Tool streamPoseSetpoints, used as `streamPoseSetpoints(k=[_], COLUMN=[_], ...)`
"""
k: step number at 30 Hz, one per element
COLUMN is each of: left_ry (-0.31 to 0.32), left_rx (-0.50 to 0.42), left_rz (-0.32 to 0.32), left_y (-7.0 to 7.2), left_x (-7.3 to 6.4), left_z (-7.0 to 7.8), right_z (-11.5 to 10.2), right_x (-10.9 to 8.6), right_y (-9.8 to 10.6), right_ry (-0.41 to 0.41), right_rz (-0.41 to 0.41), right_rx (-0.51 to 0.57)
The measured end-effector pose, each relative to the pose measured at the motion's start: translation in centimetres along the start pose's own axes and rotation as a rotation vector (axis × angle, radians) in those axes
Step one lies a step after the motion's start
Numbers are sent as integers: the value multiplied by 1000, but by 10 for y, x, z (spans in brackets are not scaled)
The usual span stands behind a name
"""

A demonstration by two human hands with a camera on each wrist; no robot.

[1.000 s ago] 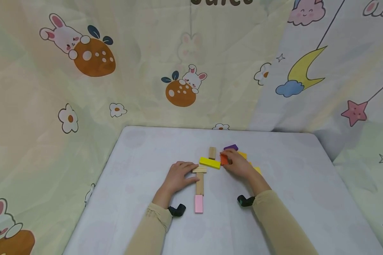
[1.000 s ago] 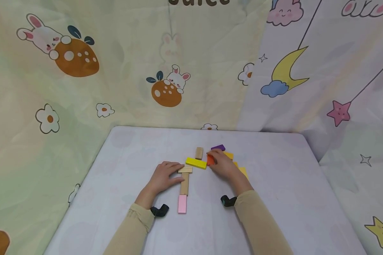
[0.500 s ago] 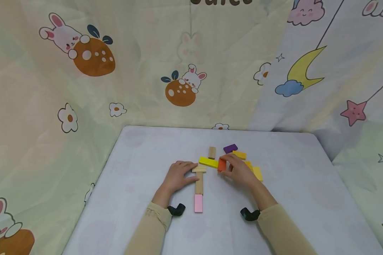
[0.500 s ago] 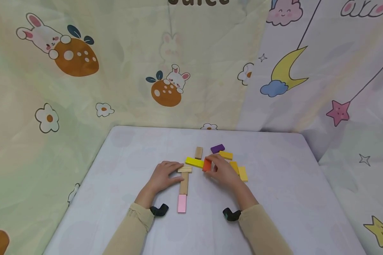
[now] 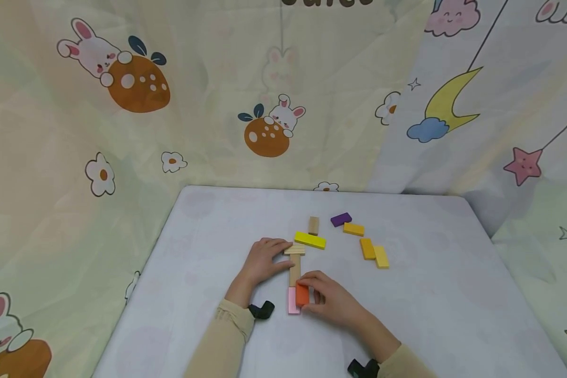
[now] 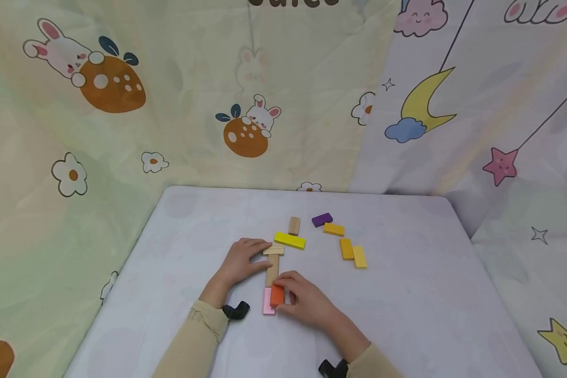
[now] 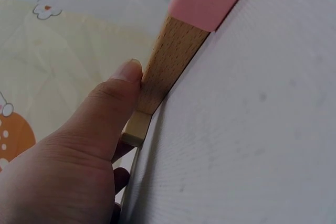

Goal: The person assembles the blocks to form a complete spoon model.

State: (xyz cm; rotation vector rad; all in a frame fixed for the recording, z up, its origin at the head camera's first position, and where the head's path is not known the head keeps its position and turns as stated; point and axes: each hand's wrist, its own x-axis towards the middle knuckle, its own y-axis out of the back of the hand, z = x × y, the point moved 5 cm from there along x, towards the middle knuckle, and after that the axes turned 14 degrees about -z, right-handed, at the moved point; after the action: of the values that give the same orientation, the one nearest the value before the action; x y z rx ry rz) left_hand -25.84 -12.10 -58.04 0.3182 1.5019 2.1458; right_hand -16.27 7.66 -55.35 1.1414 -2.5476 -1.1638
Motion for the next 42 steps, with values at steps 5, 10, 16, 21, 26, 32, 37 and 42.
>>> streamPoseSetpoints(k=[5, 10, 16, 21, 26, 32, 37, 42], left_ry=[5, 3, -11, -9, -6, -23, -26, -26], left_rx=[-1, -1, 11, -11, -14, -11, -17, -11], left_rz=[-5, -9, 11, 2, -2, 25, 21, 19], left_y=[-3, -4, -2, 0, 0, 1, 1, 1], left_x=[1, 2, 2, 0, -1, -2, -2, -2], left_z=[-1, -2, -1, 1, 2, 3, 3, 3], right_z=[-10, -18, -21, -23, -26, -28, -29, -29], right_x=[-7, -15, -20, -22, -24, -26, -25, -25], right_y=[-19, -31, -39, -42, -44, -48, -50, -54], right_ry=[45, 123, 163, 178, 223, 268, 254, 265], right_rz=[-30, -32, -37, -48, -48, -28, -27, -30], right_rx=[-1, -55, -65, -50, -56, -150, -211, -283])
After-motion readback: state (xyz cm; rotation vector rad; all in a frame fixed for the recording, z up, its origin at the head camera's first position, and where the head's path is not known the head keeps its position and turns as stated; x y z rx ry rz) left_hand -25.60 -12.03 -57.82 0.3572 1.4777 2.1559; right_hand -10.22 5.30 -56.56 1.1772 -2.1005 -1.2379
